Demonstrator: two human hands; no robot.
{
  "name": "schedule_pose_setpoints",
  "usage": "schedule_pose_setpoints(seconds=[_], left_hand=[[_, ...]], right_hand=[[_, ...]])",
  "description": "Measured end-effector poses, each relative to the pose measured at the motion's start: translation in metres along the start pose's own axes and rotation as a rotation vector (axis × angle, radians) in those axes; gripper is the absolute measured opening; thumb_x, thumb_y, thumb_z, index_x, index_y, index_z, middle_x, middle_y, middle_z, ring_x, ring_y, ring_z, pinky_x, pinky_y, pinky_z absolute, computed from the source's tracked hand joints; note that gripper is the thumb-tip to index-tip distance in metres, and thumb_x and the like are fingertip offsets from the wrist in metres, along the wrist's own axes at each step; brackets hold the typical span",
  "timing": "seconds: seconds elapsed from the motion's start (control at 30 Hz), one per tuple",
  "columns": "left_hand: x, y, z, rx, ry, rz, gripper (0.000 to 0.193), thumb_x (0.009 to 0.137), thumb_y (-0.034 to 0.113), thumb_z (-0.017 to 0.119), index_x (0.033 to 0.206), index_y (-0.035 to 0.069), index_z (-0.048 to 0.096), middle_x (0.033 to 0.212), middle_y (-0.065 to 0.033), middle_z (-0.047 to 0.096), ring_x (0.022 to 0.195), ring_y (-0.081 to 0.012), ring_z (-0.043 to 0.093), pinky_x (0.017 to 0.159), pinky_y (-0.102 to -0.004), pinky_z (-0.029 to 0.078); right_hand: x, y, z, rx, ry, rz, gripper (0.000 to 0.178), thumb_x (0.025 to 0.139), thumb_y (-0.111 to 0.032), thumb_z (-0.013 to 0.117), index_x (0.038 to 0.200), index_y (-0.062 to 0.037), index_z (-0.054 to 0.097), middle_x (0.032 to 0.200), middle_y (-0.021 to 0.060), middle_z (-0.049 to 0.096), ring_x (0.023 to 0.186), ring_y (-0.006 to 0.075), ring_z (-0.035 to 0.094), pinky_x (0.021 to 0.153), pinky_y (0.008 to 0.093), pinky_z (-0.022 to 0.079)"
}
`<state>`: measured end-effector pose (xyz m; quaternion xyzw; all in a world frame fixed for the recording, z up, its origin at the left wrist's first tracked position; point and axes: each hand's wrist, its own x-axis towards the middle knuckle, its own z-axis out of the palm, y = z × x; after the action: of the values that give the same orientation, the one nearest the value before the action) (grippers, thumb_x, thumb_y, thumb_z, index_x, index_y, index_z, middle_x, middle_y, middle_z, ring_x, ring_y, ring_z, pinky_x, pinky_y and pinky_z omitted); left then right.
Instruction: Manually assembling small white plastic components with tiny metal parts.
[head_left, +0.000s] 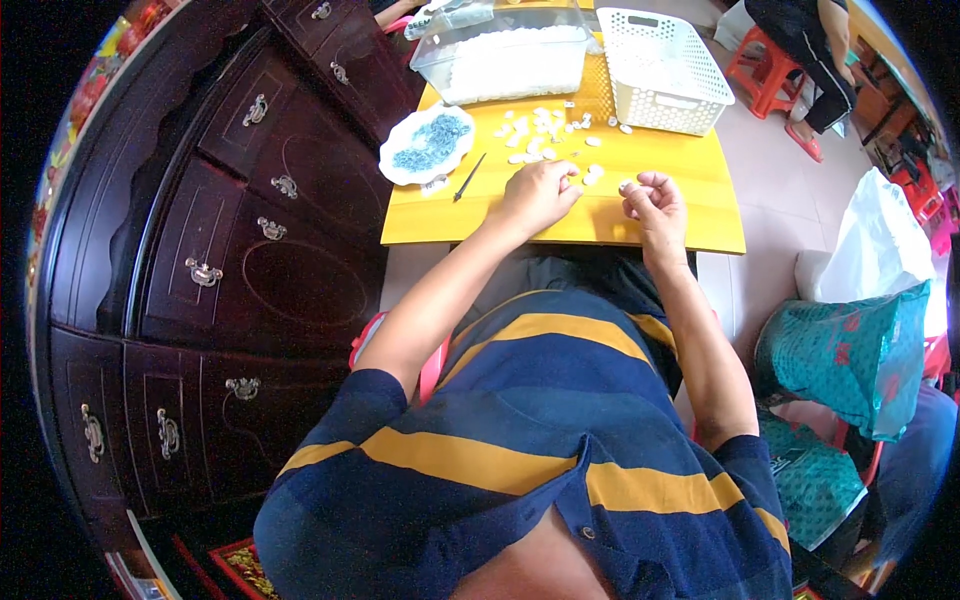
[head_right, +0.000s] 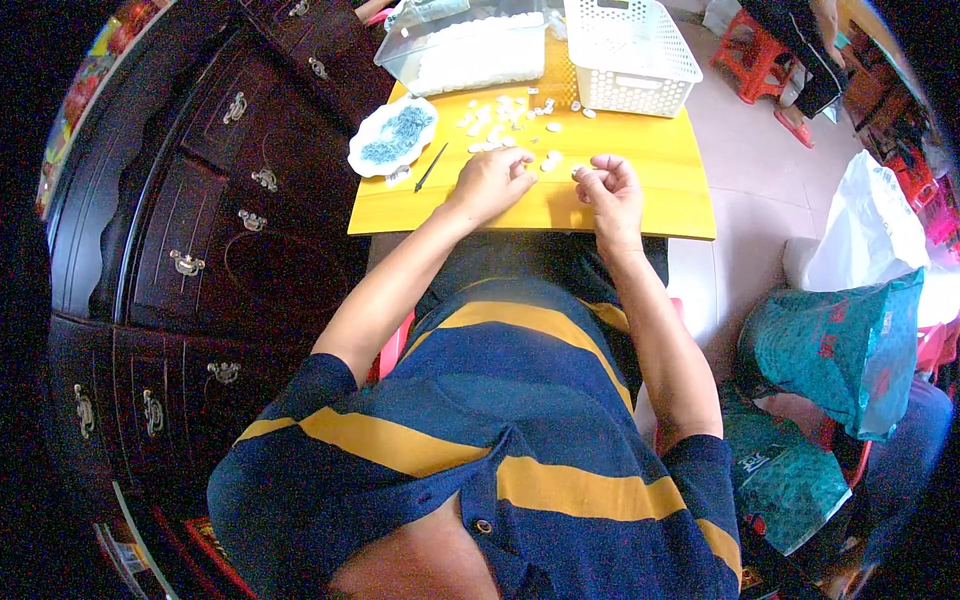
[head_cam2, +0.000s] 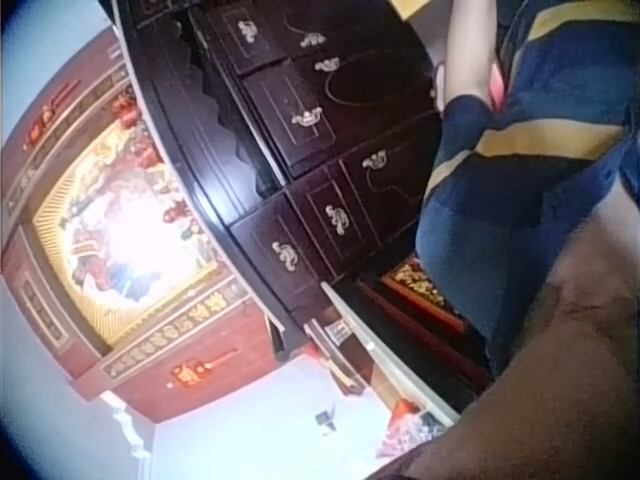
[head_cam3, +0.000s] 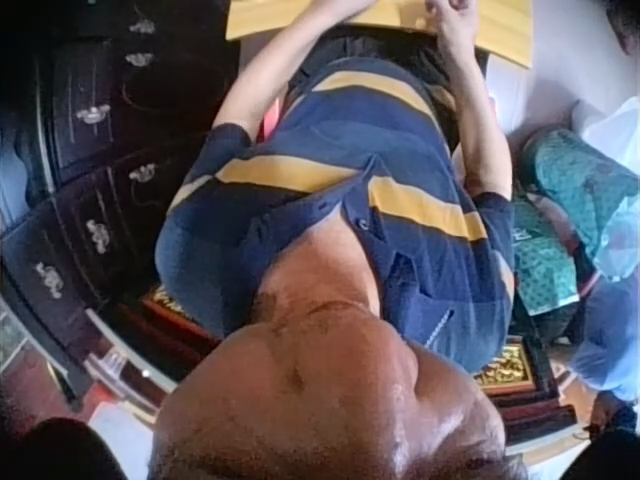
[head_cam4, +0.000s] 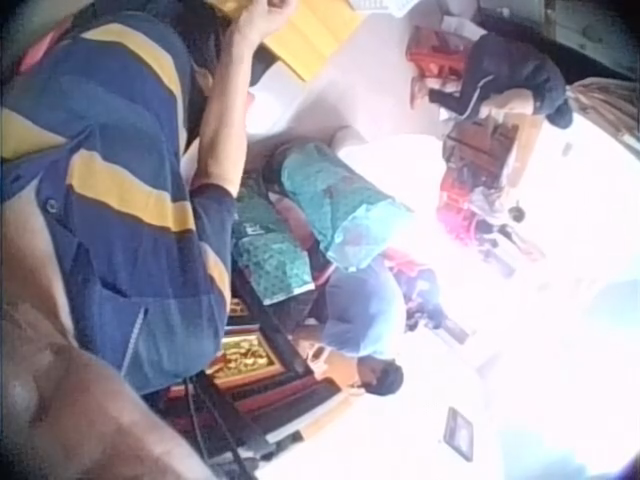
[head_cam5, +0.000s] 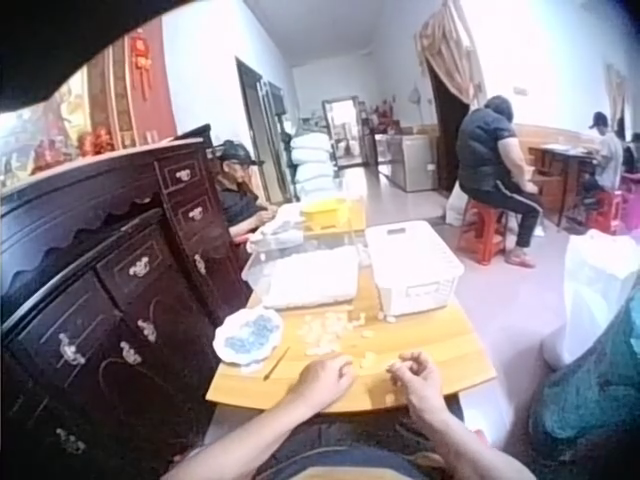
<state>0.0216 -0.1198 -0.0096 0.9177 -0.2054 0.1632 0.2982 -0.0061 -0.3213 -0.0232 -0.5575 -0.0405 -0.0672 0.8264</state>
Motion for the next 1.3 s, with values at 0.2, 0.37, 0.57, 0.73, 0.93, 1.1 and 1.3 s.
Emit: schedule_pose_setpoints(seconds=[0.2, 0.37, 0.57, 0.73, 0.93, 1.1, 1.3], left_hand=[[0.019, 0.008, 0.015, 0.083, 0.052, -0.066, 0.032, 0.082, 0.038, 0.068, 0.076, 0.006, 0.070, 0.069, -0.0111, 0.064, 0.069, -0.0297, 0.065, 0.063, -0.0413, 0.051], [0.023, 0.010, 0.025, 0.120, 0.076, -0.028, 0.029, 0.083, 0.035, 0.066, 0.074, 0.007, 0.068, 0.072, -0.0115, 0.065, 0.071, -0.0306, 0.065, 0.063, -0.0421, 0.051], [0.011, 0.010, 0.023, 0.156, 0.097, 0.093, 0.022, 0.084, 0.024, 0.062, 0.072, 0.006, 0.062, 0.075, -0.0131, 0.064, 0.072, -0.0333, 0.064, 0.063, -0.0454, 0.051], [-0.005, 0.010, 0.012, 0.230, 0.061, 0.216, 0.017, 0.086, 0.019, 0.058, 0.076, 0.005, 0.060, 0.075, -0.0146, 0.061, 0.072, -0.0348, 0.063, 0.064, -0.0455, 0.051], [-0.015, 0.009, 0.006, 0.003, 0.089, 0.132, 0.012, 0.090, 0.015, 0.059, 0.088, 0.003, 0.061, 0.081, -0.0138, 0.066, 0.071, -0.0288, 0.065, 0.063, -0.0389, 0.053], [-0.027, 0.018, 0.001, -0.979, 0.010, -0.375, 0.009, 0.091, 0.011, 0.063, 0.093, 0.002, 0.064, 0.076, -0.0029, 0.064, 0.065, -0.0073, 0.061, 0.058, -0.0219, 0.050], [-0.032, 0.013, -0.010, -1.130, -0.071, -0.469, 0.013, 0.093, 0.014, 0.061, 0.099, 0.003, 0.064, 0.089, -0.0038, 0.067, 0.073, -0.0096, 0.063, 0.065, -0.0224, 0.052]], right_hand=[[0.001, -0.001, 0.001, 0.023, 0.034, 0.020, 0.022, 0.086, -0.003, 0.067, 0.103, -0.0025, 0.053, 0.076, 0.0031, 0.063, 0.064, 0.0085, 0.053, 0.062, 0.0222, 0.044], [0.002, 0.000, -0.001, 0.023, 0.046, 0.020, 0.022, 0.086, -0.003, 0.067, 0.102, -0.0024, 0.053, 0.075, 0.0024, 0.062, 0.063, 0.0085, 0.053, 0.060, 0.0220, 0.043], [0.001, 0.000, 0.000, 0.031, 0.023, 0.022, 0.021, 0.086, -0.003, 0.067, 0.102, -0.0028, 0.053, 0.076, 0.0031, 0.063, 0.063, 0.0084, 0.053, 0.060, 0.0220, 0.043], [0.000, 0.002, 0.001, 0.018, 0.010, 0.027, 0.018, 0.087, -0.004, 0.066, 0.101, -0.0044, 0.054, 0.081, 0.0038, 0.065, 0.066, 0.0085, 0.055, 0.062, 0.0216, 0.044], [-0.002, 0.001, 0.005, 0.014, 0.025, 0.047, 0.020, 0.086, -0.003, 0.067, 0.101, -0.0032, 0.054, 0.078, 0.0040, 0.064, 0.065, 0.0086, 0.054, 0.062, 0.0217, 0.044], [-0.005, 0.001, 0.009, -0.001, 0.023, 0.047, 0.019, 0.087, -0.004, 0.067, 0.101, -0.0035, 0.054, 0.079, 0.0042, 0.065, 0.065, 0.0084, 0.054, 0.062, 0.0217, 0.044], [-0.008, 0.001, 0.014, 0.001, -0.029, 0.049, 0.019, 0.087, -0.004, 0.066, 0.101, -0.0036, 0.053, 0.080, 0.0045, 0.065, 0.065, 0.0081, 0.054, 0.061, 0.0221, 0.043]])
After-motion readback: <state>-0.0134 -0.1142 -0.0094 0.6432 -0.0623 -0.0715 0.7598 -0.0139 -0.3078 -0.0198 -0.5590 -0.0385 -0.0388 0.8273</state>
